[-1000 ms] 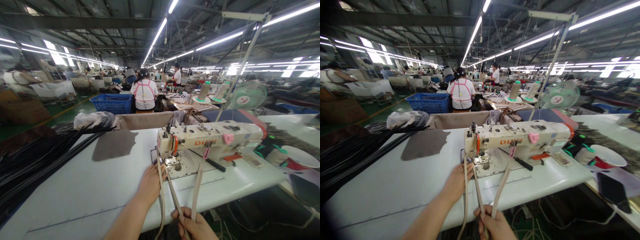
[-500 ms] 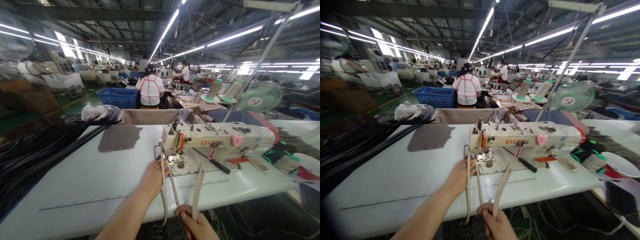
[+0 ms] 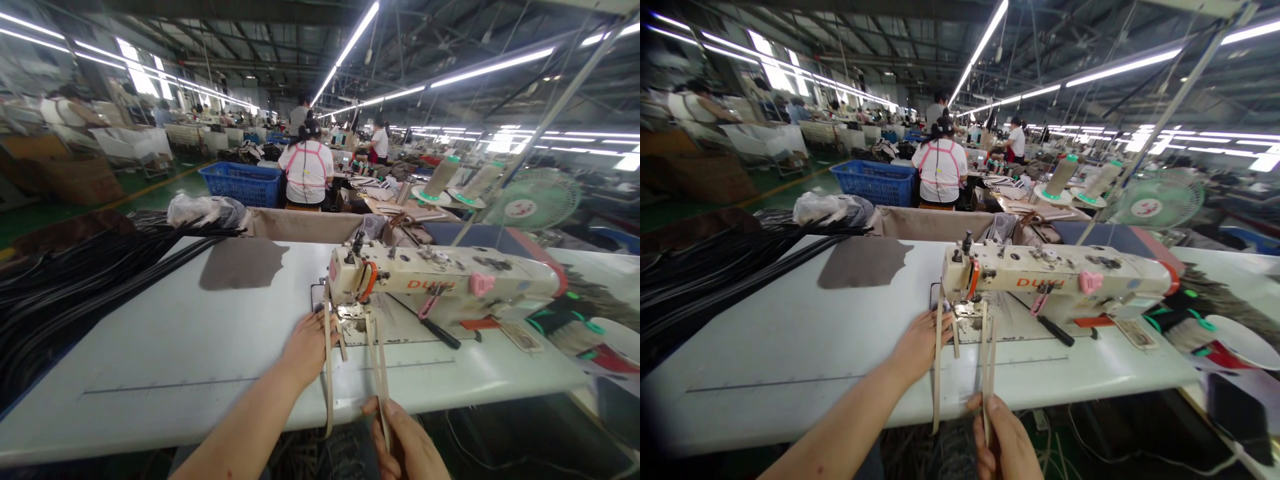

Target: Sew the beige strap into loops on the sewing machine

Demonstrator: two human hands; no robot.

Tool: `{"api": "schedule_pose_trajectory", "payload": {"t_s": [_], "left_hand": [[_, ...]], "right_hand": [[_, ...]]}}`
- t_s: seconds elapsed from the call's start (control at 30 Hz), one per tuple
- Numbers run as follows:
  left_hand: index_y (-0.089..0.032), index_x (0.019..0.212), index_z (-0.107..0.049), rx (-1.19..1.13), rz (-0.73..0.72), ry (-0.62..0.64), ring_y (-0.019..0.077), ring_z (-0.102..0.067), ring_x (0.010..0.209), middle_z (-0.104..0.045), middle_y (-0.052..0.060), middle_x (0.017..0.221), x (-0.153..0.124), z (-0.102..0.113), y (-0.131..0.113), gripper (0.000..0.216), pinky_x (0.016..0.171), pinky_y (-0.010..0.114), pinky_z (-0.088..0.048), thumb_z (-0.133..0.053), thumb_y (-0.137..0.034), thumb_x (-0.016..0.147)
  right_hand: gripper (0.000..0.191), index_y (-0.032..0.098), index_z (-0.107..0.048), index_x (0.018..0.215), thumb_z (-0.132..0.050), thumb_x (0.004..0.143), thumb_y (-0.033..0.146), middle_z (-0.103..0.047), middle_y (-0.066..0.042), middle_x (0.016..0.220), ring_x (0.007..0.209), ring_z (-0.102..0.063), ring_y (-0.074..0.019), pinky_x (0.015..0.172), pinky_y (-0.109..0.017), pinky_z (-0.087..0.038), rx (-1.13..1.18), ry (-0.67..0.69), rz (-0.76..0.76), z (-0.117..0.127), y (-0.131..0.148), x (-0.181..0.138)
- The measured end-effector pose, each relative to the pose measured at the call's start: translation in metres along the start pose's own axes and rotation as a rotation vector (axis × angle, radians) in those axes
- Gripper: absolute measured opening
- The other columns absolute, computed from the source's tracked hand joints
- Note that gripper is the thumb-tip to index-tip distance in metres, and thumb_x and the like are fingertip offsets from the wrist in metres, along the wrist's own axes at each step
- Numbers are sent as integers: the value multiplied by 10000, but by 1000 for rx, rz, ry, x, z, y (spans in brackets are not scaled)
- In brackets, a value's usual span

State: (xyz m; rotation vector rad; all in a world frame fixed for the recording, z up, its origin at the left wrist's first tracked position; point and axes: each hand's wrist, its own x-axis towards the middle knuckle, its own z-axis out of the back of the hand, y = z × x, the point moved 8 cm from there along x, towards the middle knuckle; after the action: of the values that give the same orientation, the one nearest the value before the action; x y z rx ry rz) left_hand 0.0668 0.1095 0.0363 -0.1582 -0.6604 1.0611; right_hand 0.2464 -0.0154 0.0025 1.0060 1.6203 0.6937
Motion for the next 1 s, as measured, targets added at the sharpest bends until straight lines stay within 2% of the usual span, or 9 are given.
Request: {"api": "schedule_pose_trajectory", "payload": {"t_s": [0.17,0.3,0.4,0.47,0.57,0.63,0.8,0.9,1.0], "left_hand": [[-222,1348,-635,14,1,9,252,-629,1325,-700,94,1390,0,1,-2,312,1152,480,-482,-512,-306,1073],[-215,1311,-658,1,-6,5,248,-640,1311,-700,101,1388,1,1,-1,299,1143,466,-490,-521,-316,1066],[-217,1322,-655,5,-10,-1,243,-624,1333,-702,95,1387,0,-1,0,305,1151,466,-481,-522,-319,1067],[-223,1333,-652,16,-13,-11,246,-615,1344,-701,96,1389,-1,-2,1,312,1155,470,-476,-521,-321,1068],[-227,1351,-644,36,-13,-16,251,-616,1342,-698,102,1394,-2,-3,1,327,1153,474,-478,-515,-334,1071],[-215,1357,-641,51,-7,-10,255,-618,1339,-694,108,1398,-2,-4,2,339,1153,477,-477,-509,-348,1075],[-204,1360,-642,55,-1,-5,267,-617,1341,-691,111,1403,-1,-5,2,359,1157,493,-471,-486,-374,1085],[-201,1370,-637,63,1,8,271,-612,1347,-681,104,1419,-1,-5,3,364,1160,500,-468,-493,-371,1083],[-200,1370,-638,74,0,28,269,-602,1359,-676,97,1429,-1,-7,3,356,1161,503,-469,-496,-354,1081]], "right_hand": [[491,163,-745,1006,-855,726,551,-654,16,699,511,-555,-108,495,-281,-535,62,-14,-47,4,-8,6],[544,189,-706,1139,-857,639,342,-705,0,771,549,-641,-170,443,-305,-546,58,-22,-85,6,-14,10],[567,174,-692,1165,-797,608,199,-710,-1,748,639,-691,-185,517,-281,-570,92,-37,-50,6,-13,12],[572,155,-684,1190,-820,646,266,-688,7,674,593,-677,-173,503,-260,-547,105,-33,-25,4,-11,13],[687,139,-655,1255,-800,751,582,-577,55,519,416,-576,-147,357,-228,-412,79,-38,-12,4,-13,15],[756,139,-644,1276,-756,769,688,-503,88,455,347,-525,-135,319,-217,-357,56,-47,-9,6,-15,16],[775,131,-698,1180,-887,628,641,-603,44,543,413,-631,-157,321,-208,-402,30,-30,-45,4,-12,13],[781,151,-660,1270,-878,667,596,-611,53,553,432,-656,-157,345,-199,-439,11,-20,-57,0,-6,7],[911,165,-564,1392,-855,664,630,-591,75,490,371,-624,-163,312,-193,-403,6,14,-87,-4,-10,4]]}}
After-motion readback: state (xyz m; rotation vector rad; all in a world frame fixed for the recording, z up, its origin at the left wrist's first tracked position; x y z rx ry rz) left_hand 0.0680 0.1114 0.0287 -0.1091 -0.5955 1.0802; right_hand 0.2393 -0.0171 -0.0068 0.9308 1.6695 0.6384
